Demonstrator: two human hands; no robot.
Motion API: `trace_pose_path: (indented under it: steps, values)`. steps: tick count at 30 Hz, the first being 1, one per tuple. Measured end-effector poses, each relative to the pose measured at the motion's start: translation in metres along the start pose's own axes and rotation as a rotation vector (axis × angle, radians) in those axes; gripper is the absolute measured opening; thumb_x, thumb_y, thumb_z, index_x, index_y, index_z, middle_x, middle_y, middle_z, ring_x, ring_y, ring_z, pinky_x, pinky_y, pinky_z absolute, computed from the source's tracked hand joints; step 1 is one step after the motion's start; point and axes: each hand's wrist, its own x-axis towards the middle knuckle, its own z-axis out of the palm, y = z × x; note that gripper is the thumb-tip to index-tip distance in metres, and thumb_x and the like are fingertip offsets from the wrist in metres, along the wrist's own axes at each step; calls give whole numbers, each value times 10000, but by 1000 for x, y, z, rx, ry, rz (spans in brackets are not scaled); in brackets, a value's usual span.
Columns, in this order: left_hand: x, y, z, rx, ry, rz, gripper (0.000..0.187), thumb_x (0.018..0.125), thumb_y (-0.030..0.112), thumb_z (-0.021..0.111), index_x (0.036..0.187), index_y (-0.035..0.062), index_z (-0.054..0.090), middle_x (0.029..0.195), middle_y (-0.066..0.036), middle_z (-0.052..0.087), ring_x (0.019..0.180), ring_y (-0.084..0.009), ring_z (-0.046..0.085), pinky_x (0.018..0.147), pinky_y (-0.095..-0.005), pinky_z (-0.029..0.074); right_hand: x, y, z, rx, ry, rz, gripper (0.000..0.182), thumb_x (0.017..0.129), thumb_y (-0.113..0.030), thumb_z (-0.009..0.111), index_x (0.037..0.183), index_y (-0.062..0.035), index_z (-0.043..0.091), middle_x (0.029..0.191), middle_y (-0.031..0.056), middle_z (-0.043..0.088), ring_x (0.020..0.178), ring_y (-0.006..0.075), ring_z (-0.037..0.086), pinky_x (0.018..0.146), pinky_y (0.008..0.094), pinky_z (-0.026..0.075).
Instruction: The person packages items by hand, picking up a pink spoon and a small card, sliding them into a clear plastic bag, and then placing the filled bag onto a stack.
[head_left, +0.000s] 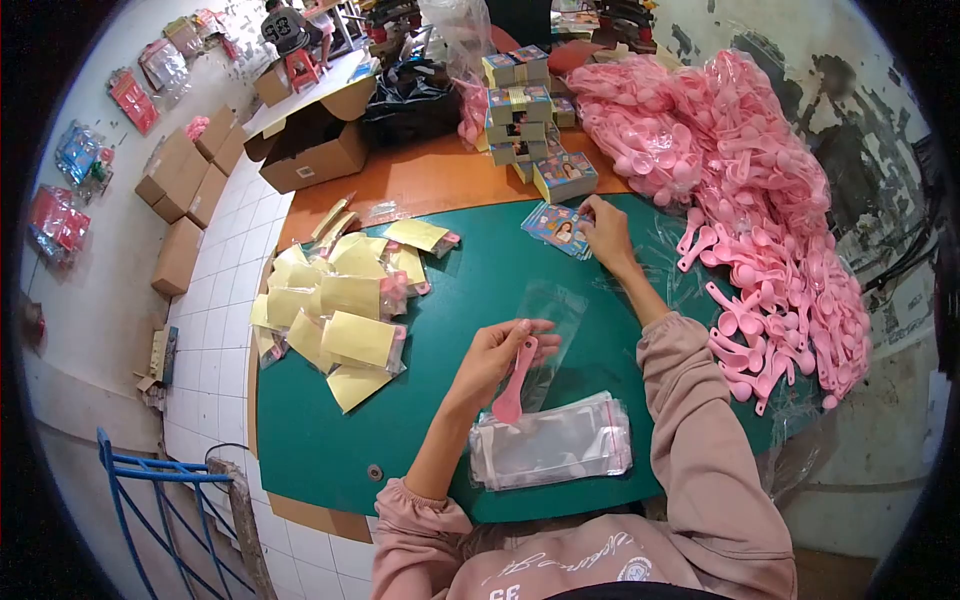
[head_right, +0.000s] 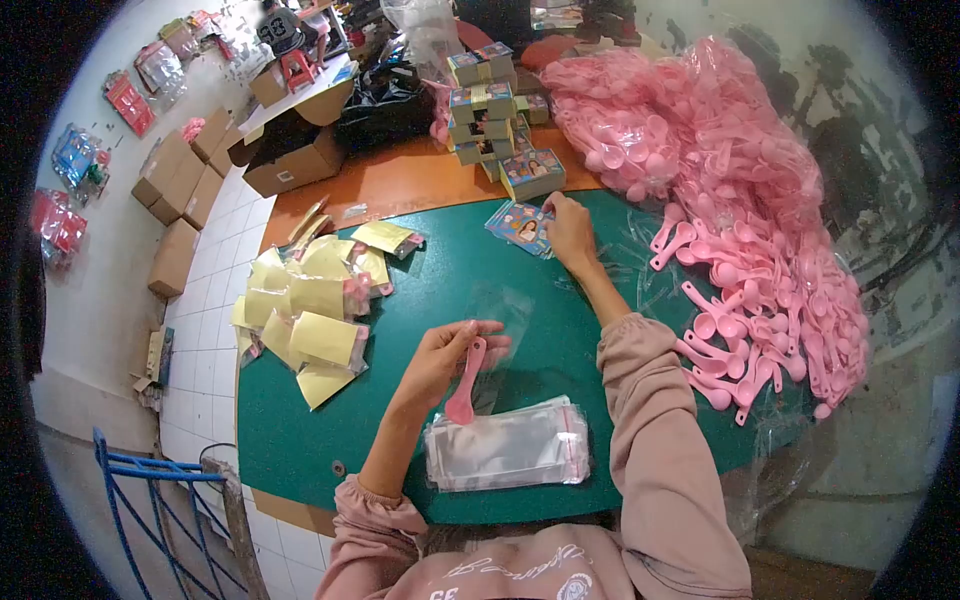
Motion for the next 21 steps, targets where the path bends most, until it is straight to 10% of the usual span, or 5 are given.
trace_pose_path:
  steps: [13,21]
  values:
    - [5,-3,9,-18,-32,-6,356,935,218,397,1096,-79,511,979,-148,596,870,-172,595,751,-258,492,-47,-76,-112,138,64,-23,84,809,-82,524,850,-12,503,765,176,590,735,357,585,612,375,451]
    - [6,-5,4,221,-92,17,367,928,248,415,1038,-76,546,873,-115,619,790,-149,597,701,-241,493,-66,-102,-130,282,-462,-158,96,808,-45,522,896,-10,509,713,158,586,656,267,600,592,309,448]
